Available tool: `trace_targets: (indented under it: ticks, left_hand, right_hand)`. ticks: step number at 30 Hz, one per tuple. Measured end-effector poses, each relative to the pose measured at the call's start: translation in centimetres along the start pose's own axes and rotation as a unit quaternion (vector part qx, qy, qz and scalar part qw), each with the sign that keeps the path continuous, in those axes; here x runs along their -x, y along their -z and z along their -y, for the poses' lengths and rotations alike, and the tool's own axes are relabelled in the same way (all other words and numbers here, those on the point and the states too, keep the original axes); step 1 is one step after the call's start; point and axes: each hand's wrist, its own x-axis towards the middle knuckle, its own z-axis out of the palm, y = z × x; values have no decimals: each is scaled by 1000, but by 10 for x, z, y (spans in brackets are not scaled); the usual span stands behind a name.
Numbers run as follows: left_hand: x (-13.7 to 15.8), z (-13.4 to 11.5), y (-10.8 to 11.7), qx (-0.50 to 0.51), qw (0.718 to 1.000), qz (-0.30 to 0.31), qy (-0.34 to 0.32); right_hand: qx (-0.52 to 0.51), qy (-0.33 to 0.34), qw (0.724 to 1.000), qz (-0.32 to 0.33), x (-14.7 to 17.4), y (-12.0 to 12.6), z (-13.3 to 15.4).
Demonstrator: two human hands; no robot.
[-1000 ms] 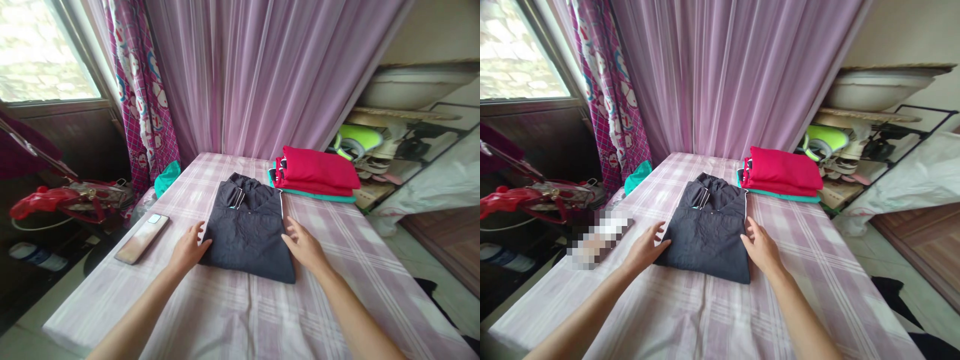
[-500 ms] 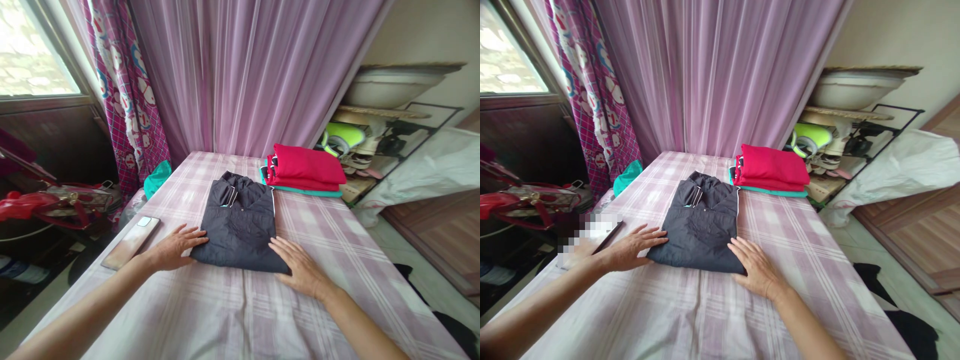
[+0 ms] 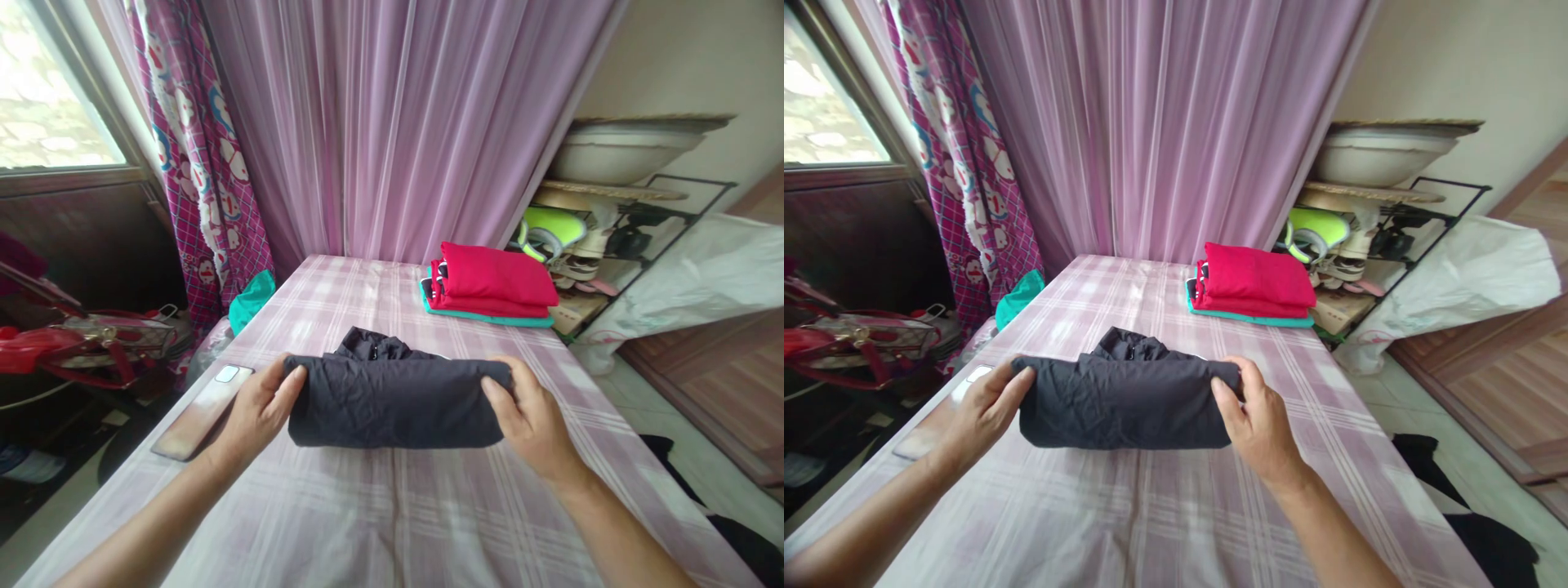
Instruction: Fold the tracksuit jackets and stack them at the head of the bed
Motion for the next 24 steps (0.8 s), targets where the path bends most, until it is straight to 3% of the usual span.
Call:
trace_targets:
  ticks: [2,5,8,11,14,17,19,21,24]
  left_hand:
    - [-22,3,-12,-33,998,-11,54]
    - [-57,24,-41,-83,982,23,169]
    - [-70,44,-66,-86,968,81,222]
    - [-59,45,-77,-155,966,117,170]
    - [-45,27,-83,-255,958,102,81]
    - [-42,6,-97,-297,952,76,5]
    - [-43,-1,-114,-288,953,89,-11]
    - [-42,0,-130,-264,958,115,-16]
    - [-38,11,-145,-238,963,125,-35]
  right_hand:
    - [13,-58,998,19,-21,-15,0]
    - [42,-167,980,101,-48,-51,-10]
    - [62,-199,963,169,-49,-86,-22]
    - [120,-123,971,165,-28,-105,-26]
    - [188,-49,972,134,-13,-108,-17]
    - [187,-7,979,84,-23,-109,10]
    - [147,30,987,64,-38,-115,32]
    - [107,55,990,76,-51,-128,50]
    - [102,24,984,143,-53,-155,55]
